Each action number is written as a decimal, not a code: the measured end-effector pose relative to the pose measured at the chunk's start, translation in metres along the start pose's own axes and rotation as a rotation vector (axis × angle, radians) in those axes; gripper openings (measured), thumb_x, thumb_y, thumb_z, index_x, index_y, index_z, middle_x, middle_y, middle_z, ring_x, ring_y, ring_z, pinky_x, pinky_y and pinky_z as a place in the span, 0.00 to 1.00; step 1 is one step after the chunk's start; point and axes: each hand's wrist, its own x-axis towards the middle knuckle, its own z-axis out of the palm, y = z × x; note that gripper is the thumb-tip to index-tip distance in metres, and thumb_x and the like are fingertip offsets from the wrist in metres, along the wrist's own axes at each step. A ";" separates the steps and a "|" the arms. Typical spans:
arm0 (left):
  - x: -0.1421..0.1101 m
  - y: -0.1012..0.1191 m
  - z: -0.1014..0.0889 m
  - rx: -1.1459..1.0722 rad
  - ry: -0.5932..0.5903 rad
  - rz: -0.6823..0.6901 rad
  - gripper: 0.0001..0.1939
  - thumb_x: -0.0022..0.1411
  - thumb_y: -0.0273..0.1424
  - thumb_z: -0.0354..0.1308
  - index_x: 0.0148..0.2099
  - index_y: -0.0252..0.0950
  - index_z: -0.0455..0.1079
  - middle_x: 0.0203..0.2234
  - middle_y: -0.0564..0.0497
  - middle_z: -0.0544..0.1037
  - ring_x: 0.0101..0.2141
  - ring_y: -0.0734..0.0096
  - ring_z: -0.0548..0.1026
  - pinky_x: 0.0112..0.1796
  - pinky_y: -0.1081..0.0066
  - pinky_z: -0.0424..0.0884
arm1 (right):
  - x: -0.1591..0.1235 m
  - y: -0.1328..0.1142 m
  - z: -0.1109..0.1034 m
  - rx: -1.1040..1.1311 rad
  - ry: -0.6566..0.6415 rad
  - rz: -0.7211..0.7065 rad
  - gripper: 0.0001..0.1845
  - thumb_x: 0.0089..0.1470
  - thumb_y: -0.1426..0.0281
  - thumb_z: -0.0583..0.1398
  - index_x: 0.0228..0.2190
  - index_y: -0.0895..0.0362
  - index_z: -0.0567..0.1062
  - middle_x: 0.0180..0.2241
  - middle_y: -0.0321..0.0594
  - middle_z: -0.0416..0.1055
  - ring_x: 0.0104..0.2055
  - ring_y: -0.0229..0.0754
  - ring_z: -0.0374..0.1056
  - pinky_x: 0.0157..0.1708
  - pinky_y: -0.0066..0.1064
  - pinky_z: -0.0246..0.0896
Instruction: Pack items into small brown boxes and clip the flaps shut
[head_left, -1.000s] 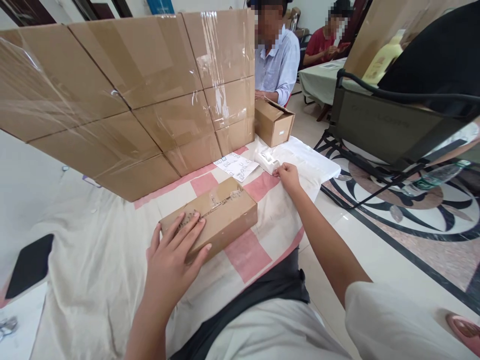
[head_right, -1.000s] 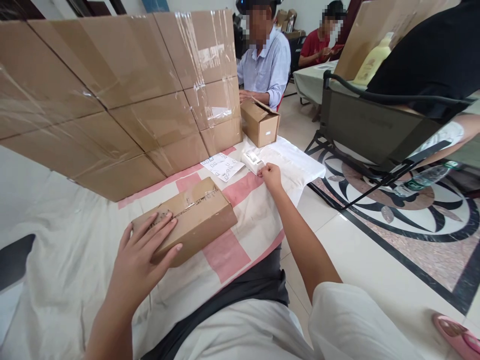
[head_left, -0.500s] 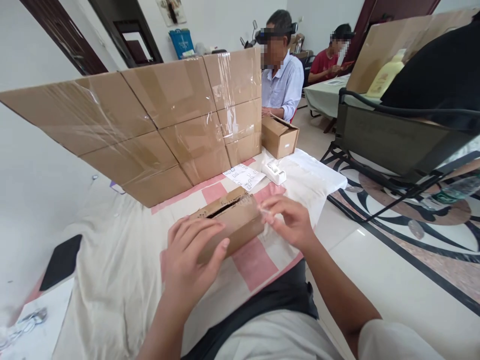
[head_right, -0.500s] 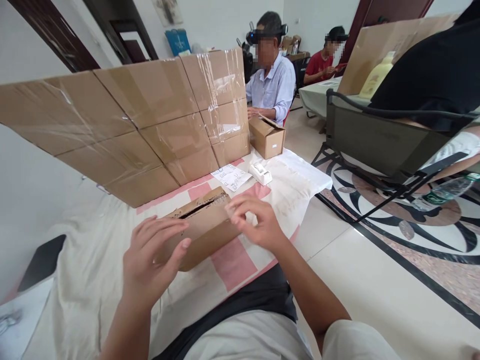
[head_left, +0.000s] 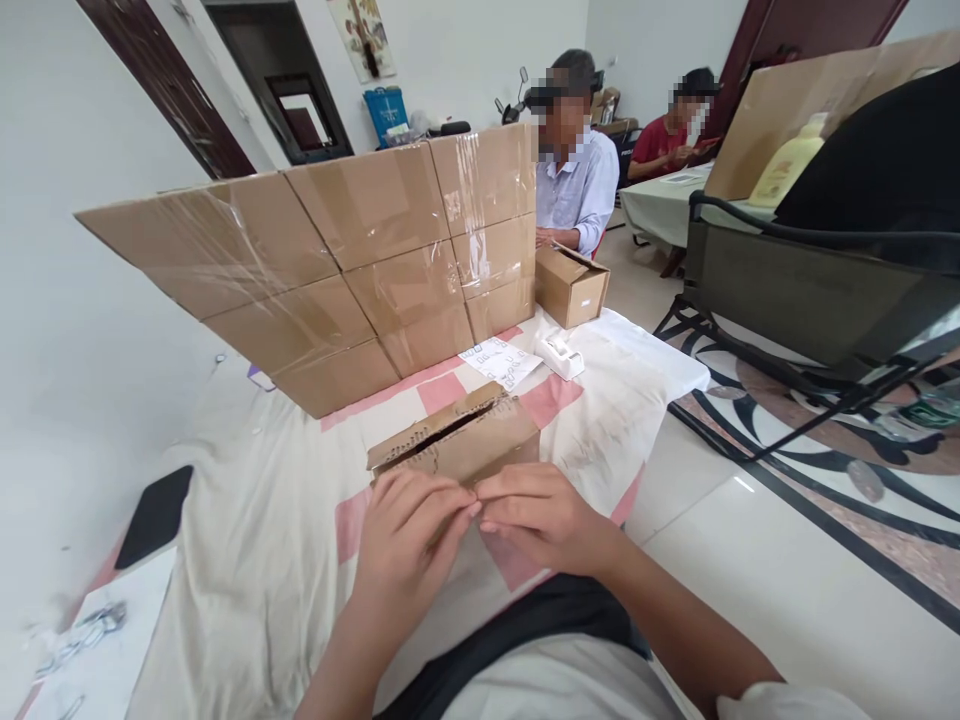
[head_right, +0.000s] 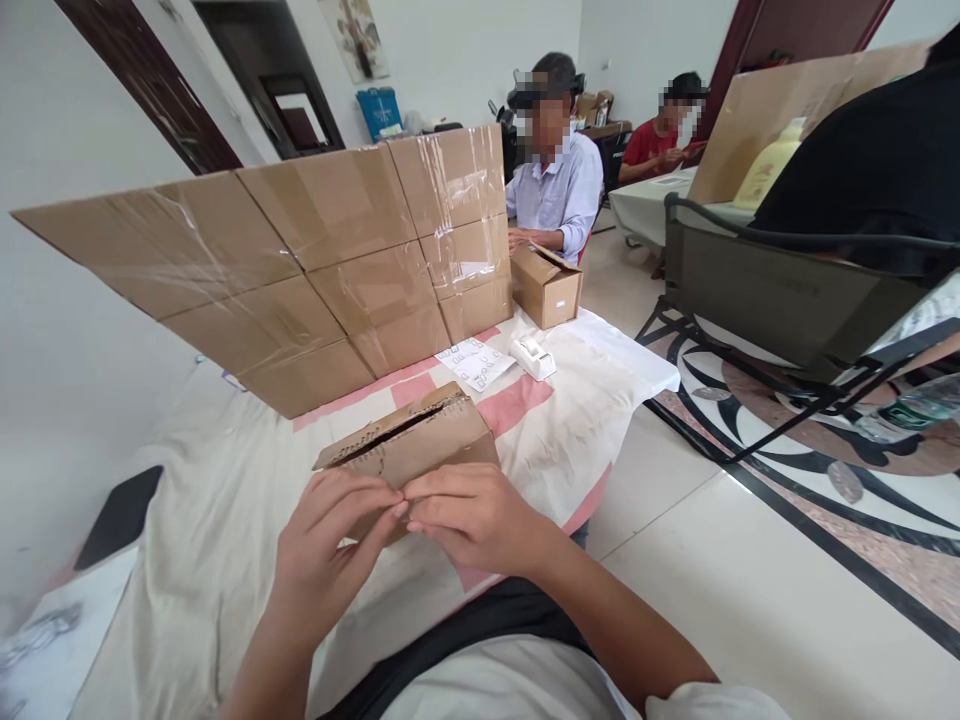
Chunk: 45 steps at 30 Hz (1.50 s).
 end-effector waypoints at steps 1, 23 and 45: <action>-0.001 0.001 -0.001 0.039 -0.004 0.006 0.09 0.67 0.19 0.60 0.44 0.38 0.69 0.35 0.54 0.77 0.36 0.72 0.72 0.43 0.65 0.63 | -0.001 0.000 0.002 -0.003 -0.001 0.006 0.06 0.66 0.76 0.59 0.37 0.57 0.76 0.39 0.44 0.80 0.35 0.39 0.74 0.34 0.31 0.68; -0.017 -0.025 -0.074 -0.151 -0.170 -0.610 0.13 0.75 0.40 0.49 0.37 0.40 0.62 0.30 0.54 0.67 0.32 0.70 0.66 0.35 0.68 0.63 | 0.039 0.022 0.012 -0.637 -0.123 0.304 0.11 0.66 0.63 0.58 0.43 0.58 0.75 0.46 0.50 0.75 0.50 0.54 0.67 0.48 0.44 0.60; 0.006 -0.077 -0.051 -0.075 -0.534 -0.870 0.12 0.68 0.43 0.53 0.37 0.41 0.68 0.28 0.55 0.73 0.31 0.66 0.69 0.32 0.69 0.60 | 0.048 0.048 0.022 -0.562 -0.454 0.316 0.19 0.68 0.62 0.57 0.55 0.57 0.74 0.59 0.48 0.71 0.59 0.56 0.64 0.60 0.50 0.50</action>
